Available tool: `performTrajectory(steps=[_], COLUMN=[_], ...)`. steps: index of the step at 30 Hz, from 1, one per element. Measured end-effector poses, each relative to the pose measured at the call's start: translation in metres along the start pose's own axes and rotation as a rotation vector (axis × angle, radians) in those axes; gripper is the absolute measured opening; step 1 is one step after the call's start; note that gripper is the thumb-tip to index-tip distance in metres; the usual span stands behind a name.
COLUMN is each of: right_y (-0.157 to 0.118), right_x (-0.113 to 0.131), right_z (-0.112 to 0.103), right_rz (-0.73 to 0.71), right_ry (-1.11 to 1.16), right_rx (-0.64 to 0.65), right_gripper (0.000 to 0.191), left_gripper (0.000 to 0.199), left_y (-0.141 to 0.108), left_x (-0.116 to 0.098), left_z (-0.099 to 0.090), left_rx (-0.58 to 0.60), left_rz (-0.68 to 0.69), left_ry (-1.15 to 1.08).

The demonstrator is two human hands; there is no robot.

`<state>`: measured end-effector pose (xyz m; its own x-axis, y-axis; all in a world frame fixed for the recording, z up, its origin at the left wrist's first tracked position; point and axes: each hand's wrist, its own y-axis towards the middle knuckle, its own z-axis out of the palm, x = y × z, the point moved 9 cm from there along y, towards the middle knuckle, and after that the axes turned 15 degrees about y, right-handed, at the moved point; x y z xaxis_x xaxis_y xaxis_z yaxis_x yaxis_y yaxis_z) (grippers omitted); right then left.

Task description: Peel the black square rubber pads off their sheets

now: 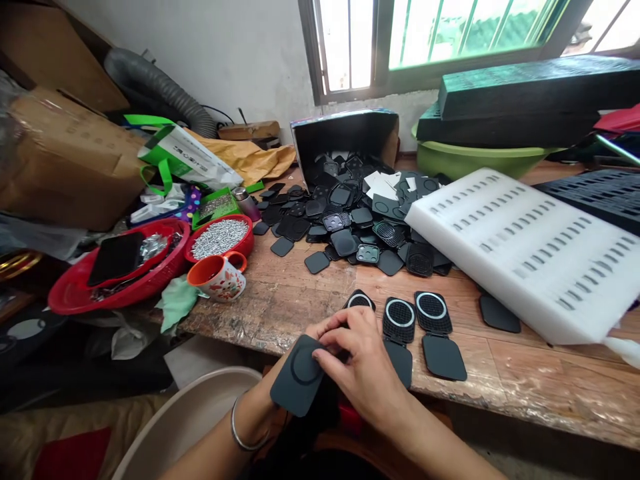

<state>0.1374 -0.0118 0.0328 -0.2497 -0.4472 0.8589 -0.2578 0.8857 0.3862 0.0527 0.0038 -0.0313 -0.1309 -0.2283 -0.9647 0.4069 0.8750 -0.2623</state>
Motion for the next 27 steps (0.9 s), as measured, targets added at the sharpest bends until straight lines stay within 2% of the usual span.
performTrajectory(steps=[4, 7, 9, 11, 14, 16, 18, 21, 27], right_y=[-0.016, -0.036, -0.038, -0.027, -0.018, -0.019, -0.021, -0.027, -0.037], right_x=[0.045, 0.086, 0.089, 0.060, -0.016, -0.056, -0.083, -0.100, -0.105], right_z=[0.002, 0.002, -0.006, -0.022, -0.041, -0.042, -0.038, -0.031, -0.010], right_rz=[-0.223, -0.452, -0.419, -0.161, 0.322, 0.514, 0.626, 0.719, 0.856], right_ry=[-0.016, 0.003, 0.047, 0.130, 0.387, 0.586, 0.721, 0.799, 0.974], right_rx=[-0.028, 0.033, 0.052, -0.005, -0.148, -0.200, -0.226, -0.237, -0.248], right_gripper=[0.011, 0.009, 0.009, 0.011, 0.020, 0.023, 0.023, 0.020, 0.020], left_gripper=[0.029, 0.035, 0.039, 0.038, 0.035, 0.033, 0.030, 0.024, 0.022], left_y=[-0.001, 0.002, 0.001, -0.003, -0.013, -0.019, -0.023, -0.025, -0.026], left_x=[0.000, 0.020, 0.031, 0.035, 0.033, 0.032, 0.033, 0.035, 0.036], left_z=[-0.012, -0.023, -0.029, -0.032, -0.029, -0.025, -0.023, -0.022, -0.018], left_rx=[-0.081, -0.102, -0.094, -0.070, 0.030, 0.078, 0.089, 0.088, 0.098], left_rz=[0.062, -0.058, -0.146, -0.195, -0.235, -0.254, -0.264, -0.263, -0.283], left_ry=[0.118, 0.002, -0.139, -0.205, -0.193, -0.166, -0.149, -0.139, -0.138])
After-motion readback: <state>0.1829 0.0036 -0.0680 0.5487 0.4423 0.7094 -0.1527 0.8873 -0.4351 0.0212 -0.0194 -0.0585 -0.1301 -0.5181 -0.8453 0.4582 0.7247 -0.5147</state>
